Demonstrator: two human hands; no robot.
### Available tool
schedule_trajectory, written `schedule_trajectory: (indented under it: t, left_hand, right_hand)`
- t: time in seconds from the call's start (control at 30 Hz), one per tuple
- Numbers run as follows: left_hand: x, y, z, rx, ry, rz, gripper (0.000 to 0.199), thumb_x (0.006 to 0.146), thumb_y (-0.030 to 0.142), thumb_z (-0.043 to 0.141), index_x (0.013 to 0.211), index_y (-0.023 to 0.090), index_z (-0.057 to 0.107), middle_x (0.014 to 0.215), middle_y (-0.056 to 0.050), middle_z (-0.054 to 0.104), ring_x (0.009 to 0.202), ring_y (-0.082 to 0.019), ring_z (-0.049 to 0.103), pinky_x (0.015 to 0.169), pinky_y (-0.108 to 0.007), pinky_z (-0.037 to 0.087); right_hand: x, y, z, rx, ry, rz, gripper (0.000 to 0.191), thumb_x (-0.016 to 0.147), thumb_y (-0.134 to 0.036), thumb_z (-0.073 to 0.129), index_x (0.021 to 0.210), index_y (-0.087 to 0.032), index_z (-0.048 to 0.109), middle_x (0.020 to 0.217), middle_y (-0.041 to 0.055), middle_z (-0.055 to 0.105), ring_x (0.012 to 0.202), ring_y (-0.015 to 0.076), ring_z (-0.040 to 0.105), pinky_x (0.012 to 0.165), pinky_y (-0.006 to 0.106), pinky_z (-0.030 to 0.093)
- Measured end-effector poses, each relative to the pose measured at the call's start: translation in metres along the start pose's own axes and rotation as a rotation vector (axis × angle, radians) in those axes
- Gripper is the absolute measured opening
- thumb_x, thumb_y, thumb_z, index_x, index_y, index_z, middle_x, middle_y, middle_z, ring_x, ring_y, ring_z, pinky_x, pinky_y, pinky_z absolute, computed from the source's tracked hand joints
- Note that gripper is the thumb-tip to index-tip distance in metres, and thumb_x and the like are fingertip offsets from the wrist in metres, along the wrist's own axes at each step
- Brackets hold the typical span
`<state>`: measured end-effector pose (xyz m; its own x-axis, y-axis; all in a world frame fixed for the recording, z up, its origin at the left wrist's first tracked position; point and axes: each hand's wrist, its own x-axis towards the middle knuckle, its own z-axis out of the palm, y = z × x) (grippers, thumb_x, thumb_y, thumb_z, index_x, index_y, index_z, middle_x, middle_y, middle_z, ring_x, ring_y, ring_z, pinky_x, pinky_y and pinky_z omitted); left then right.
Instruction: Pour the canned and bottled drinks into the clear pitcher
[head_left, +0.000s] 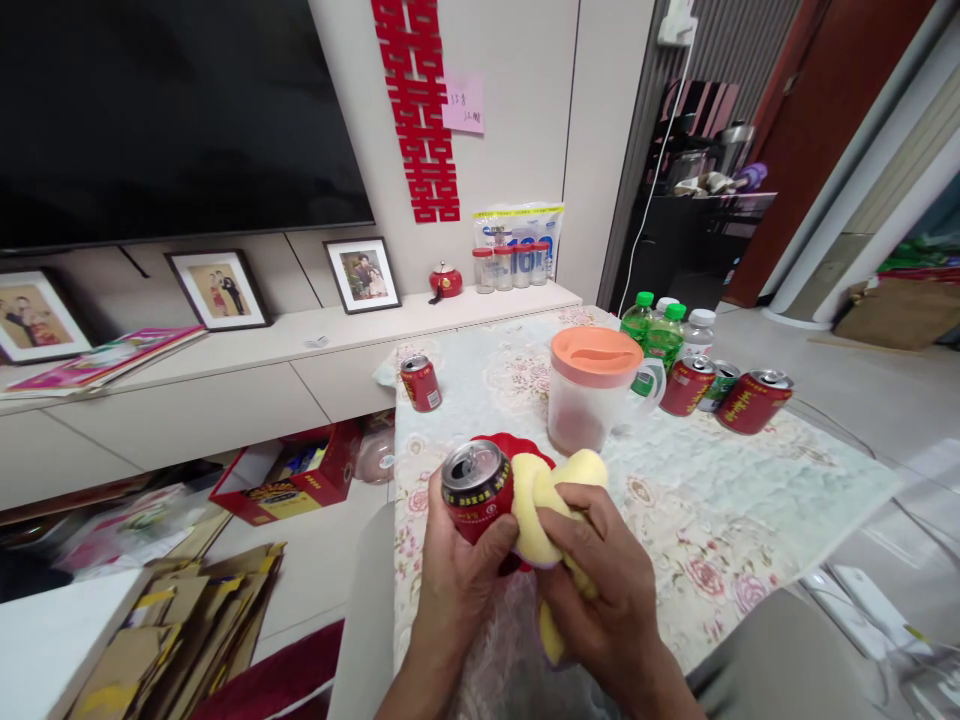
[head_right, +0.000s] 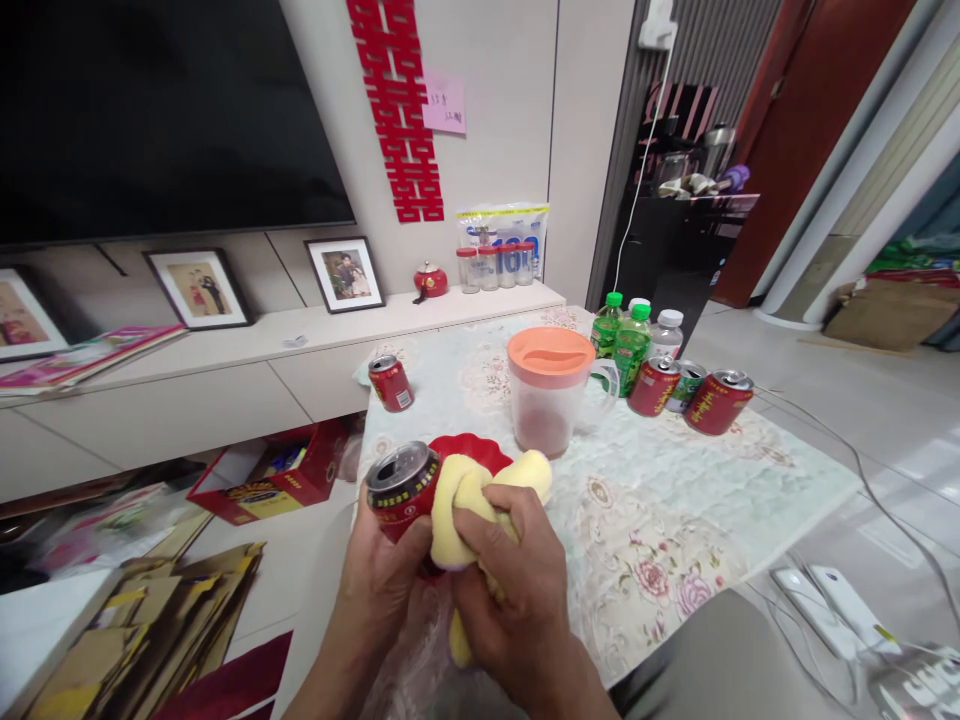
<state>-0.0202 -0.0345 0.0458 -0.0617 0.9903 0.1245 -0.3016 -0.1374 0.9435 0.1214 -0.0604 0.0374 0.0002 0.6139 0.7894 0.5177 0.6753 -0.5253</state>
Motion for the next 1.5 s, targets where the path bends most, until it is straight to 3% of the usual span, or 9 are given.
schedule_trajectory:
  t: [0.2,0.3,0.37,0.63,0.77,0.9,1.07,1.27,1.5]
  left_hand:
    - [0.003,-0.006,-0.011,0.130,0.011,0.055,0.080,0.080,0.069,0.078,0.139,0.022,0.052,0.126,-0.011,0.073,0.115,-0.032,0.071,0.101,-0.042,0.054]
    - [0.001,-0.009,-0.012,0.148,-0.046,0.053,0.080,0.087,0.070,0.069,0.147,0.023,0.046,0.132,-0.012,0.070,0.121,-0.033,0.069,0.102,-0.042,0.054]
    - [-0.001,-0.010,-0.012,0.146,-0.086,0.016,0.082,0.084,0.068,0.073,0.148,0.025,0.045,0.129,-0.012,0.071,0.117,-0.033,0.070,0.099,-0.042,0.055]
    - [-0.010,-0.009,0.000,0.049,-0.141,-0.018,0.083,0.068,0.076,0.085,0.129,0.025,0.058,0.117,-0.007,0.071,0.106,-0.030,0.069,0.093,-0.039,0.054]
    - [-0.014,-0.006,0.009,0.022,-0.085,0.006,0.083,0.062,0.073,0.090,0.123,0.026,0.060,0.116,-0.006,0.070,0.102,-0.028,0.070,0.089,-0.038,0.056]
    - [-0.008,-0.008,0.004,0.088,0.024,0.072,0.080,0.066,0.068,0.090,0.126,0.025,0.059,0.120,-0.008,0.070,0.110,-0.030,0.070,0.098,-0.040,0.055]
    - [0.002,-0.017,-0.009,0.134,-0.049,0.081,0.079,0.073,0.063,0.086,0.134,0.023,0.055,0.129,-0.012,0.069,0.117,-0.033,0.070,0.103,-0.044,0.055]
    - [-0.001,-0.016,0.002,0.094,0.089,0.039,0.082,0.074,0.063,0.085,0.139,0.024,0.054,0.132,-0.011,0.070,0.125,-0.032,0.067,0.111,-0.044,0.049]
    - [-0.007,-0.008,0.012,0.025,0.086,0.001,0.068,0.090,0.067,0.067,0.143,0.026,0.057,0.138,-0.010,0.069,0.137,-0.033,0.060,0.114,-0.043,0.047]
  right_hand:
    - [-0.003,-0.006,0.003,-0.086,0.014,-0.077,0.038,0.087,-0.004,0.056,0.121,-0.019,0.066,0.119,0.0089,0.058,0.105,0.0186,0.060,0.085,0.030,0.057]
    - [-0.005,-0.002,0.002,-0.226,0.073,-0.116,0.040,0.087,-0.005,0.056,0.124,-0.018,0.065,0.126,0.0106,0.054,0.108,0.0200,0.059,0.088,0.033,0.055]
    - [-0.007,0.001,0.000,-0.269,0.091,-0.108,0.039,0.090,-0.007,0.056,0.126,-0.018,0.065,0.126,0.0111,0.054,0.107,0.0207,0.059,0.088,0.035,0.055]
    - [0.000,0.016,-0.013,-0.064,0.016,0.152,0.034,0.101,-0.019,0.055,0.131,-0.026,0.070,0.114,0.0063,0.072,0.107,0.0191,0.068,0.088,0.031,0.058]
    - [0.004,0.019,-0.013,-0.051,-0.008,0.231,0.030,0.101,-0.021,0.055,0.124,-0.024,0.074,0.109,0.0057,0.075,0.101,0.0184,0.071,0.084,0.030,0.059]
    - [0.005,0.014,-0.010,-0.051,-0.036,0.219,0.028,0.100,-0.017,0.053,0.116,-0.024,0.075,0.101,0.0043,0.074,0.096,0.0175,0.070,0.081,0.028,0.058]
    - [0.006,0.002,-0.010,-0.031,-0.035,0.209,0.018,0.098,-0.017,0.056,0.104,-0.021,0.072,0.093,0.0044,0.068,0.084,0.0151,0.067,0.072,0.025,0.056]
    - [0.002,-0.013,-0.010,0.022,0.013,0.093,0.036,0.093,-0.005,0.056,0.121,-0.024,0.067,0.101,0.0050,0.063,0.088,0.0146,0.064,0.070,0.024,0.057]
    - [-0.012,-0.009,-0.009,-0.126,0.012,-0.009,0.049,0.090,-0.004,0.057,0.136,-0.021,0.061,0.124,0.0130,0.057,0.110,0.0219,0.062,0.084,0.033,0.060]
